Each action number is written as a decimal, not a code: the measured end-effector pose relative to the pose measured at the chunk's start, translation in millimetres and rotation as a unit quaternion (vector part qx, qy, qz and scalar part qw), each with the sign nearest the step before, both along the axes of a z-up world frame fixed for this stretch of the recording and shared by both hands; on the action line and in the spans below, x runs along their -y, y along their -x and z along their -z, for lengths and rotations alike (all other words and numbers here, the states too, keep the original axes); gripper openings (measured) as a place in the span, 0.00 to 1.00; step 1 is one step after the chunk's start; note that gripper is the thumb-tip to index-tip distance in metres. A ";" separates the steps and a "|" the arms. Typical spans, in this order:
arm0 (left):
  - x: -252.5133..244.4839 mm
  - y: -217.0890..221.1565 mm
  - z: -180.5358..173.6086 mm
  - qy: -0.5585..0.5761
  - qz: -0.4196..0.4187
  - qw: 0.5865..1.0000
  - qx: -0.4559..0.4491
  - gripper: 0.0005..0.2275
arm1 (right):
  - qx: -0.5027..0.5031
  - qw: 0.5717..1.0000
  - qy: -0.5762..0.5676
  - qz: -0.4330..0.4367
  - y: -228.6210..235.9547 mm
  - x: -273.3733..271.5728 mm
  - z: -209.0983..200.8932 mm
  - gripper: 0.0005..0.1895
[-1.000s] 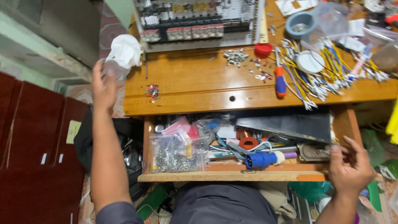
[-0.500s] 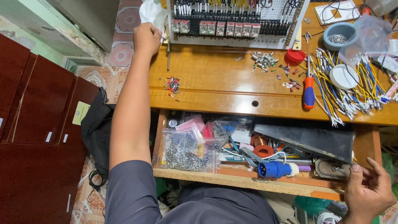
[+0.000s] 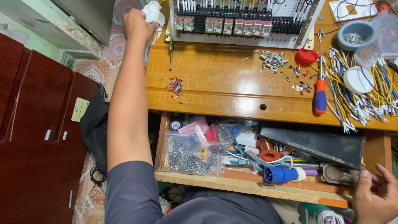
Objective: The person cleans a cluttered wooden workbench by first picking up small metal parts and placing them into a drawer. They then use a white cloth to wipe the surface of the workbench, gathering debris and wiping the edges before placing the cloth into a bag.
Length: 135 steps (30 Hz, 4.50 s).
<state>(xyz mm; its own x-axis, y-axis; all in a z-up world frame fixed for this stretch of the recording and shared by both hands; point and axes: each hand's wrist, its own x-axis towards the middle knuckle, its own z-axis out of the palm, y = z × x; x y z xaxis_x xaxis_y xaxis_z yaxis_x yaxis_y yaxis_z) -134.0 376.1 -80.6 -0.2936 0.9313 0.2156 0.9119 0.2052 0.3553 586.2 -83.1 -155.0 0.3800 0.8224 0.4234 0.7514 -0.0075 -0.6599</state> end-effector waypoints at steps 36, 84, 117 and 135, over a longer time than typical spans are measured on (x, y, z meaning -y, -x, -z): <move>209.7 -46.0 -62.4 -0.213 0.325 0.918 0.077 0.08 | 0.302 0.839 -0.232 -0.389 428.2 -315.2 -123.0 0.06; 231.2 -80.3 -48.2 0.027 0.179 0.978 0.106 0.16 | 0.310 0.804 0.133 -0.489 467.0 -263.6 -128.4 0.34; 336.2 -49.7 -63.5 -0.076 0.193 0.837 0.506 0.18 | -0.019 0.862 0.272 -0.428 438.1 -259.1 -147.1 0.13; 268.2 -142.3 -50.1 0.013 0.196 0.714 0.672 0.26 | -0.710 0.539 0.131 -0.434 414.3 -256.7 -110.4 0.15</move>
